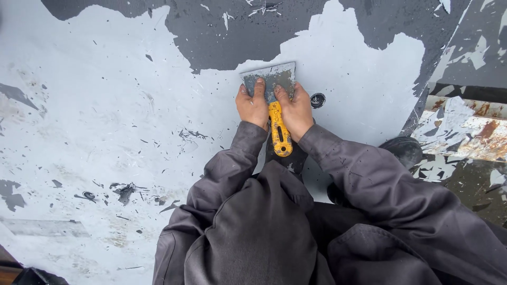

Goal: Scraping old paint or residue from a flat surface using a hand-held scraper.

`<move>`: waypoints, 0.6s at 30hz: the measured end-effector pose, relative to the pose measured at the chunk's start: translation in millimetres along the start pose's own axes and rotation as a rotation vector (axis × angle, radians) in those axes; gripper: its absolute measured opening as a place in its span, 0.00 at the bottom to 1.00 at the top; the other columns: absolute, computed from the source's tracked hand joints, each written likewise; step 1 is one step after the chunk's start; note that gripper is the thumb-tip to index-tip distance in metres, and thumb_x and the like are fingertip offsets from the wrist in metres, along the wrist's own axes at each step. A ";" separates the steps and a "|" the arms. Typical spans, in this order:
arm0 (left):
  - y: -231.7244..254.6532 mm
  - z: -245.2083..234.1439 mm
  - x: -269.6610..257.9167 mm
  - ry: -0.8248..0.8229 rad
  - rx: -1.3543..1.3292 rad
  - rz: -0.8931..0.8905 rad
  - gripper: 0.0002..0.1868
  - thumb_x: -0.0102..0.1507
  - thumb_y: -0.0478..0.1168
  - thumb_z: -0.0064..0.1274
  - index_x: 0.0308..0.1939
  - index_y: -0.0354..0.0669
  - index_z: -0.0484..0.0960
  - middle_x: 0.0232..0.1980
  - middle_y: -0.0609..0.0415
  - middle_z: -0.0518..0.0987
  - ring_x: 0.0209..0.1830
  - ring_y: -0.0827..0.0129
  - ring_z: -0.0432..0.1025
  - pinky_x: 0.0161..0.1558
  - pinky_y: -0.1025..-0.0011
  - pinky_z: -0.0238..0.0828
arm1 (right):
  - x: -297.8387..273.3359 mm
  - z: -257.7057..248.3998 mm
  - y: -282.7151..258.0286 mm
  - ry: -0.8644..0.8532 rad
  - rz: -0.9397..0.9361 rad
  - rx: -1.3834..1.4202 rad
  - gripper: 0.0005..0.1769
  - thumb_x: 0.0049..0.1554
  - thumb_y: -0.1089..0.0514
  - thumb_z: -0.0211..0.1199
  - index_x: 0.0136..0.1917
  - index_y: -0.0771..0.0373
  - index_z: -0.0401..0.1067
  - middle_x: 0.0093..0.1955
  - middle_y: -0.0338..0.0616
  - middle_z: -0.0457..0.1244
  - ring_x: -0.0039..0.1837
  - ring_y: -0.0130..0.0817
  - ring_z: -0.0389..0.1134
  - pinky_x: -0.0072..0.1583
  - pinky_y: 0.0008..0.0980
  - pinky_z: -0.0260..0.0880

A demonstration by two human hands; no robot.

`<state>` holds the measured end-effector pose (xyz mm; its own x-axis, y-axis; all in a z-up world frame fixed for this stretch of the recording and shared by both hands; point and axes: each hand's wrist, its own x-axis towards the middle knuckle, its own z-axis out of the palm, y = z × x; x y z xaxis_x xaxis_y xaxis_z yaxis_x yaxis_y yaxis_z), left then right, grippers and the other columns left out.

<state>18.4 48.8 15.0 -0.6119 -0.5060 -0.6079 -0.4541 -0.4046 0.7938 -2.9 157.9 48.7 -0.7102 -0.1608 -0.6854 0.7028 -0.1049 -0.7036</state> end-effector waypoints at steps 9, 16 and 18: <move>-18.2 8.3 17.7 0.131 0.040 -0.134 0.20 0.66 0.40 0.55 0.52 0.21 0.74 0.45 0.39 0.82 0.41 0.62 0.77 0.43 0.67 0.77 | 16.8 8.3 -18.6 0.072 0.034 -0.082 0.11 0.65 0.64 0.56 0.58 0.72 0.70 0.50 0.47 0.69 0.49 0.29 0.69 0.51 0.30 0.72; 0.4 14.8 25.8 0.122 0.230 -0.080 0.18 0.66 0.40 0.56 0.47 0.21 0.78 0.42 0.40 0.83 0.40 0.64 0.77 0.42 0.67 0.77 | 28.7 9.9 -7.7 0.136 -0.004 -0.121 0.11 0.63 0.64 0.57 0.58 0.72 0.70 0.51 0.46 0.69 0.50 0.28 0.70 0.53 0.28 0.73; 1.2 11.4 19.4 0.130 0.299 -0.054 0.18 0.66 0.40 0.56 0.44 0.21 0.79 0.40 0.40 0.83 0.38 0.64 0.77 0.40 0.67 0.77 | 23.7 11.3 -9.4 0.144 0.029 -0.164 0.10 0.64 0.64 0.58 0.56 0.73 0.70 0.49 0.47 0.69 0.49 0.29 0.69 0.52 0.29 0.72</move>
<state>-1.4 47.3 4.3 -0.5029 -0.5908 -0.6309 -0.6653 -0.2014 0.7189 -25.8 144.0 41.2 -0.6969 -0.0188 -0.7169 0.7150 0.0603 -0.6966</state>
